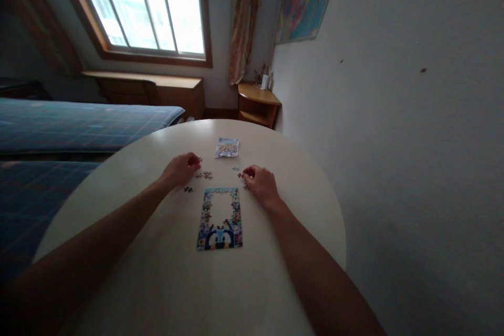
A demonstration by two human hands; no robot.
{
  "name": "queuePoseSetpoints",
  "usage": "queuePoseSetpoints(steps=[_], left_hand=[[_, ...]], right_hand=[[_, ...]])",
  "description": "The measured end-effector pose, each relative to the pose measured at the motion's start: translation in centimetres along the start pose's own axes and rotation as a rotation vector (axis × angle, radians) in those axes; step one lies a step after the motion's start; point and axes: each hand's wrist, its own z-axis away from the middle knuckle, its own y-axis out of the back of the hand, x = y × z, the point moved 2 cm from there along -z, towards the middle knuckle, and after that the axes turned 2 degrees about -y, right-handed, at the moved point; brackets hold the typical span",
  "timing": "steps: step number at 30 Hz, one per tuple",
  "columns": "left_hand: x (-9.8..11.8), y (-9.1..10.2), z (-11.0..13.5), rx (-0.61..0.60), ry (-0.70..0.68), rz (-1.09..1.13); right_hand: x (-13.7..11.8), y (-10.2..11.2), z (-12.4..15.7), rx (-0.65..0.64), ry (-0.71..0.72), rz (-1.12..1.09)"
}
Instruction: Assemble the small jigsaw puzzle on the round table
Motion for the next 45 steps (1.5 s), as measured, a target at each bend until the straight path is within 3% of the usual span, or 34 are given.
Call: queuePoseSetpoints(steps=[4,9,12,16,23,31,45], left_hand=[[1.1,0.1,1.7,0.004,-0.031,0.237],[3.3,0.0,4.7,-0.076,-0.043,0.493],[4.2,-0.2,6.0,-0.168,0.046,0.81],[4.9,-0.4,6.8,-0.22,0.081,0.918],[4.5,-0.3,6.5,-0.197,0.059,0.792],[1.1,-0.1,5.0,-0.016,-0.069,0.157],[1.4,0.0,5.5,-0.05,-0.158,-0.046]], right_hand=[[-0.3,-0.1,0.0,-0.004,0.014,0.01],[-0.5,-0.2,-0.1,-0.015,0.021,0.046],[-0.8,0.0,0.0,0.015,0.051,0.065],[-2.1,0.4,1.1,0.027,0.149,-0.024],[-3.9,0.3,2.5,-0.004,0.299,-0.097],[-0.7,0.1,0.6,0.032,0.083,0.203],[-0.3,-0.6,-0.1,-0.076,-0.035,0.144]])
